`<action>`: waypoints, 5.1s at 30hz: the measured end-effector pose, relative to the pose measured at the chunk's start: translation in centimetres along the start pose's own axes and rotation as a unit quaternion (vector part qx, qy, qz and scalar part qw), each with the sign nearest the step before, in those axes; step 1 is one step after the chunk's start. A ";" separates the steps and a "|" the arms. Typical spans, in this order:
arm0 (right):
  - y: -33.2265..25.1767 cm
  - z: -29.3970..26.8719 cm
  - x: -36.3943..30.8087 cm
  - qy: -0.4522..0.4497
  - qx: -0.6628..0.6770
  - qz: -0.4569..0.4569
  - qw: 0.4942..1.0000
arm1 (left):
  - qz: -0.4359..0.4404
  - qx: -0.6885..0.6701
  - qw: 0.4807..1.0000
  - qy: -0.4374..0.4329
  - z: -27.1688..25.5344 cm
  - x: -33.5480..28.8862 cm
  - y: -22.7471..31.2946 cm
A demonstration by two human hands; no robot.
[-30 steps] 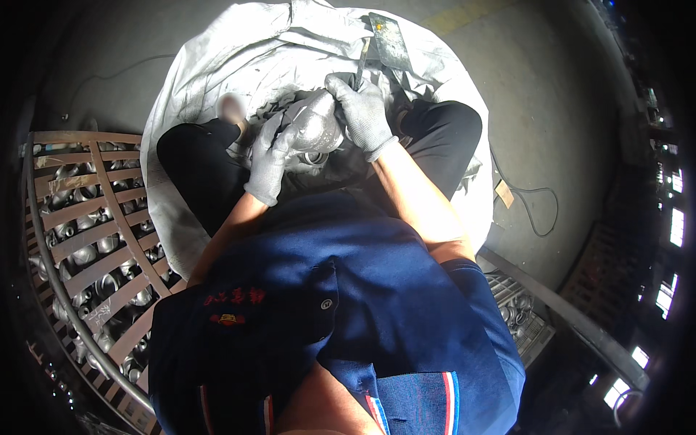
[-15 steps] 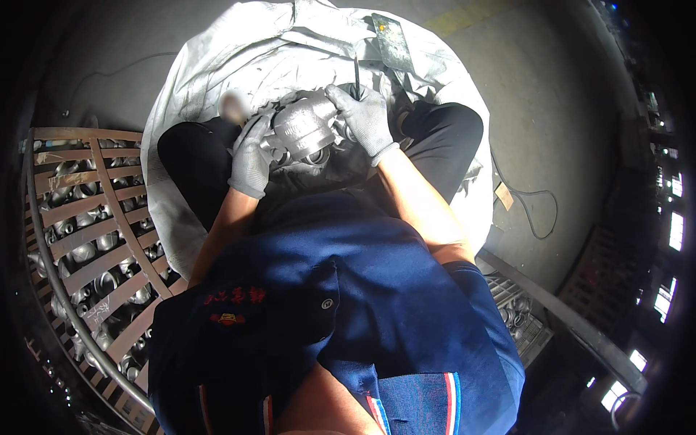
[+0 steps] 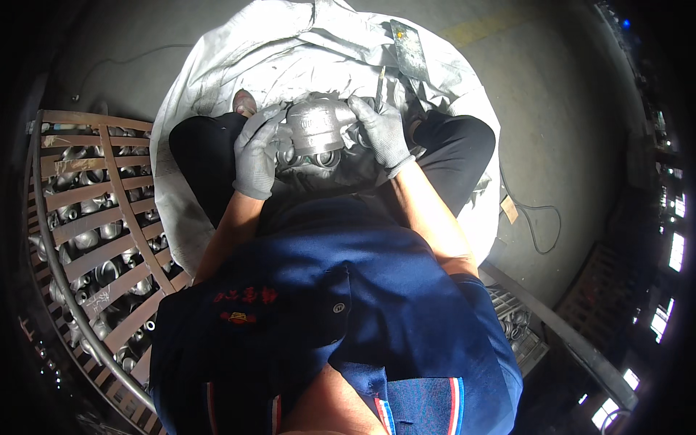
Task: Inspecting and cleaning burrs or debris from metal components using a handheld tool.
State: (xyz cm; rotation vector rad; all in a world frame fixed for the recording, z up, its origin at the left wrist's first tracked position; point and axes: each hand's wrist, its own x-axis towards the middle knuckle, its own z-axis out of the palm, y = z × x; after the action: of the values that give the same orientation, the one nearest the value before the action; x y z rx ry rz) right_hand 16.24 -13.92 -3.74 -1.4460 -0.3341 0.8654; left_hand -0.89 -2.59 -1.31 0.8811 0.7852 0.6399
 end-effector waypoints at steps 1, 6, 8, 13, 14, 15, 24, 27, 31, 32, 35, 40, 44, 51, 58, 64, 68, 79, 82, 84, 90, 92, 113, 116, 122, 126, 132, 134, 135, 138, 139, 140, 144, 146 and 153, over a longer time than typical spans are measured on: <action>-0.1 0.1 0.0 -0.001 -0.001 0.000 1.000 | 0.007 0.019 1.000 -0.012 0.0 -0.1 0.1; -0.8 -0.1 -0.6 -0.017 -0.032 0.009 0.999 | 0.034 -0.003 0.999 -0.012 -0.5 0.7 -0.5; -1.3 -0.5 -0.8 -0.042 -0.009 0.018 0.999 | 0.032 -0.118 0.992 -0.002 -1.2 2.0 -1.7; -2.7 0.2 -1.6 -0.085 0.002 0.014 0.996 | -0.073 -0.198 0.977 -0.028 -3.6 3.3 -3.4; -2.6 0.1 -1.6 -0.086 0.002 0.014 0.996 | -0.080 -0.167 0.983 -0.004 -3.6 3.3 -3.4; -2.4 0.1 -1.7 -0.069 -0.004 0.028 0.997 | -0.088 -0.136 0.987 0.021 -3.6 3.4 -3.4; -2.0 1.0 -1.8 0.002 -0.082 0.010 0.997 | -0.035 -0.023 0.998 0.038 -3.2 2.6 -2.8; -2.4 0.9 -2.1 -0.012 -0.103 0.008 0.995 | -0.029 -0.016 0.997 0.064 -3.2 2.4 -2.5; -1.8 0.4 -1.9 -0.017 -0.107 0.022 0.994 | -0.041 -0.041 0.998 0.037 -2.3 1.6 -1.2; -1.5 0.2 -1.9 -0.019 -0.113 0.029 0.993 | -0.038 -0.041 0.998 0.038 -2.3 1.4 -0.9; -1.7 0.8 -2.3 -0.012 -0.108 0.020 0.994 | -0.016 -0.009 0.999 0.037 -2.3 1.3 -0.1; -2.3 1.2 -2.3 -0.014 -0.147 0.015 0.989 | 0.023 -0.050 0.998 0.000 -3.3 1.6 0.0; -2.3 1.6 -2.2 -0.010 -0.198 -0.028 0.980 | 0.023 -0.167 0.985 -0.027 -4.1 2.2 -0.9; -4.6 3.4 -4.0 -0.058 -0.129 -0.018 0.990 | 0.025 -0.213 0.977 -0.003 -5.9 2.2 -0.7; -6.7 4.4 -3.2 -0.051 -0.116 -0.121 0.985 | -0.036 -0.208 0.967 -0.144 -4.7 -0.2 -1.2; -7.8 3.8 -2.4 -0.059 -0.257 -0.213 0.941 | 0.109 0.111 0.985 -0.080 -2.6 -1.4 2.1; -7.6 3.3 -1.8 -0.083 -0.247 -0.212 0.942 | 0.071 0.167 0.958 -0.222 -0.3 -2.9 3.6; -8.2 2.0 -5.4 -0.197 -0.366 -0.294 0.861 | -0.066 -0.072 0.984 -0.152 -1.6 -1.8 0.7; -7.6 1.7 -6.4 -0.219 -0.376 -0.307 0.847 | -0.037 -0.048 0.986 -0.152 -1.7 -1.7 0.8; -7.2 2.0 -6.8 -0.178 -0.372 -0.308 0.857 | -0.028 -0.053 0.987 -0.151 -1.4 -1.8 1.2; -6.8 2.5 -6.5 -0.143 -0.470 -0.373 0.787 | -0.005 -0.053 0.991 -0.126 -1.0 -2.5 1.8; -6.6 2.5 -6.4 -0.136 -0.492 -0.374 0.774 | -0.010 -0.055 0.993 -0.108 -0.6 -2.6 1.9; -7.3 2.6 -6.5 -0.157 -0.522 -0.361 0.757 | 0.027 -0.006 0.998 -0.060 0.7 -3.7 2.7; -7.0 2.4 -6.3 -0.154 -0.533 -0.355 0.752 | 0.032 0.028 0.996 -0.079 0.7 -3.7 2.8; -7.3 2.3 -6.4 -0.173 -0.534 -0.356 0.747 | 0.065 0.050 0.996 -0.041 1.3 -3.9 2.8; -7.1 2.3 -6.1 -0.170 -0.516 -0.344 0.766 | 0.062 0.015 0.997 -0.043 1.2 -3.8 2.4; -7.3 2.1 -6.2 -0.209 -0.514 -0.273 0.786 | 0.112 0.096 0.988 -0.041 1.1 -3.6 2.2; -7.6 1.9 -6.4 -0.219 -0.425 -0.193 0.857 | 0.032 -0.008 0.998 -0.054 0.8 -3.8 2.3; -7.7 1.8 -6.5 -0.222 -0.329 -0.107 0.912 | 0.033 -0.008 0.998 -0.052 0.7 -3.8 2.3; -7.7 1.1 -6.8 -0.204 -0.278 -0.068 0.936 | -0.021 -0.089 0.995 -0.046 0.4 -3.3 2.0; -7.3 0.8 -6.8 -0.186 -0.262 -0.063 0.945 | -0.024 -0.073 0.996 -0.035 0.3 -3.1 1.9; -7.1 0.4 -6.8 -0.186 -0.262 -0.063 0.945 | -0.027 -0.056 0.998 -0.023 0.2 -3.0 1.7; -6.3 -0.4 -6.7 -0.178 -0.159 0.020 0.971 | -0.023 -0.093 0.993 -0.061 -0.2 -3.0 1.2; -5.9 -0.6 -6.7 -0.169 -0.139 0.031 0.975 | -0.005 -0.072 0.992 -0.107 -0.9 -2.5 0.4; -5.0 -0.5 -6.8 -0.162 -0.155 0.051 0.973 | -0.009 -0.062 0.995 -0.081 0.8 -3.4 1.9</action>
State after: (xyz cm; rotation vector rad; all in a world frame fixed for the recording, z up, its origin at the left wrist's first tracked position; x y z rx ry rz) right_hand 13.60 -18.49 2.91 -1.6186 -0.6674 1.1760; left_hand -2.46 -4.60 1.79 0.8012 0.5997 0.5869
